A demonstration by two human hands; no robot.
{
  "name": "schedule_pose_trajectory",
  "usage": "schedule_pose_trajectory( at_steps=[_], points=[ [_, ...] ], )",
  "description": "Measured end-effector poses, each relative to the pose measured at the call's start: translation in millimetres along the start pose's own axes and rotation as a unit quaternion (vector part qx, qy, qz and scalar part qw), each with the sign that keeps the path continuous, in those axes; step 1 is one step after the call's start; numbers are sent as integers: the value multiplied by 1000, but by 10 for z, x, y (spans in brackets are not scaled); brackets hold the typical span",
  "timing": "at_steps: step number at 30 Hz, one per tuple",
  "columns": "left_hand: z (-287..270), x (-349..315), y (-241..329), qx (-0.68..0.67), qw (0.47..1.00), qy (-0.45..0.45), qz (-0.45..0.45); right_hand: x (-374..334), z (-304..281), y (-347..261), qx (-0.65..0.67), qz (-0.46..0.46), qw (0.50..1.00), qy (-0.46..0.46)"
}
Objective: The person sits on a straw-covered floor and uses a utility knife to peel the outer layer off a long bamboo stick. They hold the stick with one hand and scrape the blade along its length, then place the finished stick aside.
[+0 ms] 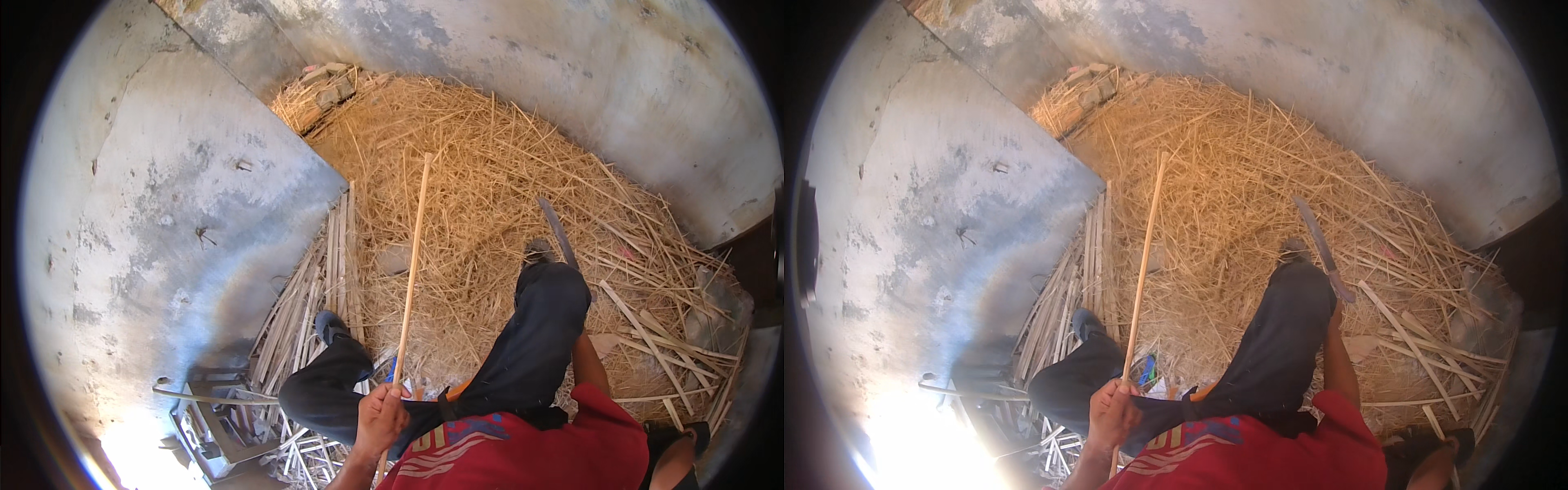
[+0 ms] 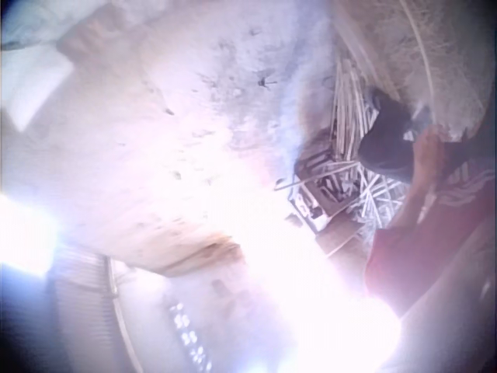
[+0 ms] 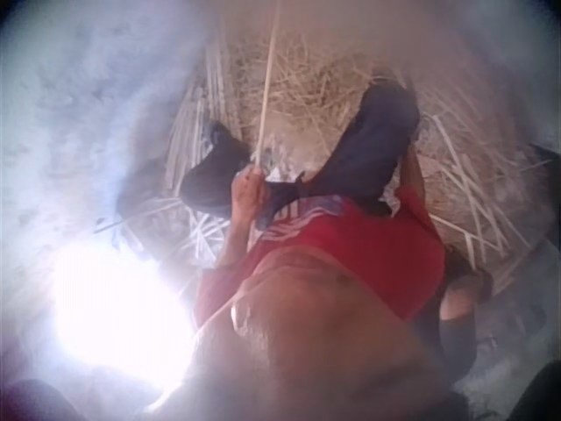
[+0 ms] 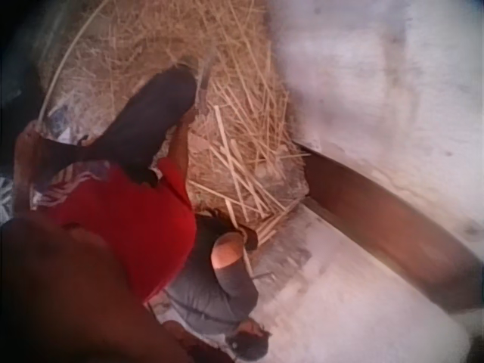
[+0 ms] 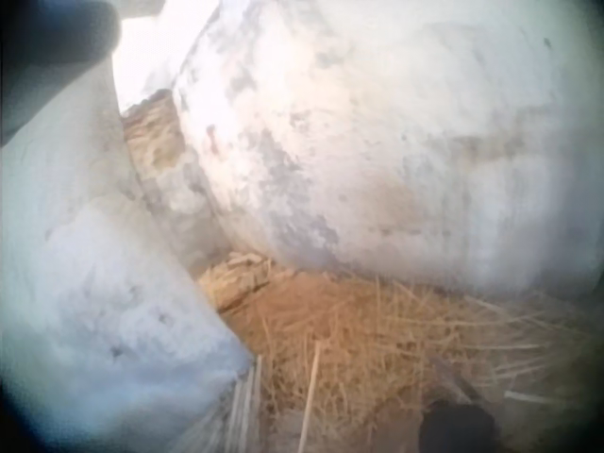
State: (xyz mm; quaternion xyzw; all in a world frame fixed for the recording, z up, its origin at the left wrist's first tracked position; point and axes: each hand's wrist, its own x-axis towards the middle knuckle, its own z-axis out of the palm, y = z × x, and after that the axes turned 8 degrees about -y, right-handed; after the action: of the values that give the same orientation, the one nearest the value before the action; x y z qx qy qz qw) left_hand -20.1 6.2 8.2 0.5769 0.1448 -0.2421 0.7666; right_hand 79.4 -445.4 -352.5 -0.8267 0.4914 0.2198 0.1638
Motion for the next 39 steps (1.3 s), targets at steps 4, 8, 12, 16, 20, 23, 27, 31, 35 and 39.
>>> schedule_pose_trajectory(
  at_steps=[4,8,12,16,20,23,27,31,35,39],
  points=[
    [47,47,56,7,1000,14,3,252,121,406,-27,-16,996,78],
    [104,162,158,91,994,54,10,477,68,503,50,30,997,-56],
    [48,257,279,199,975,100,0,514,109,452,10,2,1000,-11],
    [-342,413,188,373,916,147,4,559,64,419,-22,-29,999,33],
    [-765,535,375,658,741,119,59,806,26,365,-86,-51,995,-30],
    [-1065,727,620,835,535,126,14,887,162,376,-106,-147,983,40],
    [-1395,902,777,868,471,157,25,860,113,99,-26,-74,997,-29],
    [-1589,1096,711,871,459,173,22,589,138,248,-23,-66,997,-31],
    [-1744,1301,638,849,498,176,-5,278,150,487,-28,-57,998,-23],
    [-2015,1441,562,839,516,155,-70,74,145,668,-30,-46,998,-19]
  ],
)
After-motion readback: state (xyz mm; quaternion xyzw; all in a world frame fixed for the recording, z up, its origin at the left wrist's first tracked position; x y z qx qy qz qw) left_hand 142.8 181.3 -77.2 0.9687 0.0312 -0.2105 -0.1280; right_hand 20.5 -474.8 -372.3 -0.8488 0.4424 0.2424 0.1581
